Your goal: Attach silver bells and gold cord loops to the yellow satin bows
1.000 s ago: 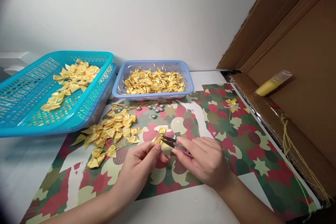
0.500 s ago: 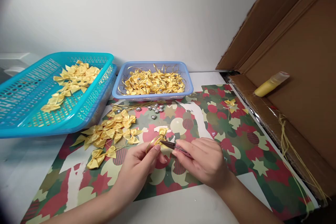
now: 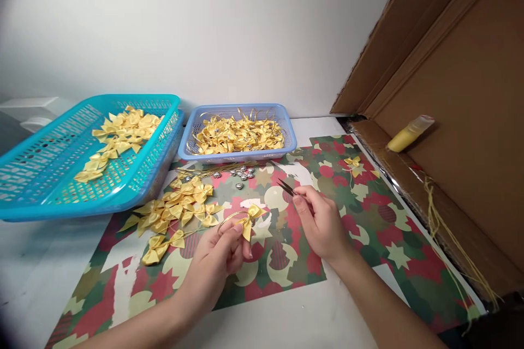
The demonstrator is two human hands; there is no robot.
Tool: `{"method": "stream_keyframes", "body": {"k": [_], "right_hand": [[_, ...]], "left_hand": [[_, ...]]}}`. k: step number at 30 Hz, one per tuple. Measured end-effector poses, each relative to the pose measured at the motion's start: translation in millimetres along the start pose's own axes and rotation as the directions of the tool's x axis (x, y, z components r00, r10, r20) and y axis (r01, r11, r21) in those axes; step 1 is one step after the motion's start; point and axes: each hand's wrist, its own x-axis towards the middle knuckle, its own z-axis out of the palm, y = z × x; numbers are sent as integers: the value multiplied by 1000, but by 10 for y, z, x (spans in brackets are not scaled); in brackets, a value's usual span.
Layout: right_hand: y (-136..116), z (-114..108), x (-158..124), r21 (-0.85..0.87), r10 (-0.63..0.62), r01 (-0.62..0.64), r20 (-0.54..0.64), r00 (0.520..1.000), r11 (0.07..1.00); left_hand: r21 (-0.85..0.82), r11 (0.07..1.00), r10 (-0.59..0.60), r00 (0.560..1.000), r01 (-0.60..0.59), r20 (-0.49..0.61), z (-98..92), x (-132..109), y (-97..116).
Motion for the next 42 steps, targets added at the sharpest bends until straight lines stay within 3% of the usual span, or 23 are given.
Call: {"method": "stream_keyframes", "body": {"k": [4,7,11,14,17,21,25,29,37,39,42], "right_hand": [[-139,-48,-64,121,-129,131,-26,991,984],[-250,-51,-97,173,-206,208,-29,978,963],[-318,-17,-129,252,-290,285,-19,957,925],[-307,8,-155,261,-355,342,3,935,903],[-279,19,-174,225,-431,414,29,902,882],[-264,14,-167,172,-464,450,51,884,876],[-281,5,-143,159,-447,433,69,892,887],[-289,5,-135,182,-429,410,85,899,894],[-277,8,-152,162,-428,408,120,896,898],[-278,10,-154,156,-431,412,114,895,898],[-281,16,-150,174,-433,415,83,897,893]], "left_hand": [[-128,987,-87,995,92,46,17,-3,-9],[-117,988,-96,993,104,71,31,-14,2],[126,991,38,993,-52,113,40,-39,49],[322,918,185,967,-234,177,25,-55,63],[471,771,347,903,-429,254,-8,-63,33],[572,530,525,772,-627,359,-55,-67,-6],[587,348,626,647,-731,435,-78,-60,17],[600,251,654,590,-760,474,-86,-39,35],[659,74,638,543,-749,546,-134,-15,26],[661,115,624,571,-742,533,-126,-19,49],[656,272,592,660,-704,463,-101,-27,84]]}}
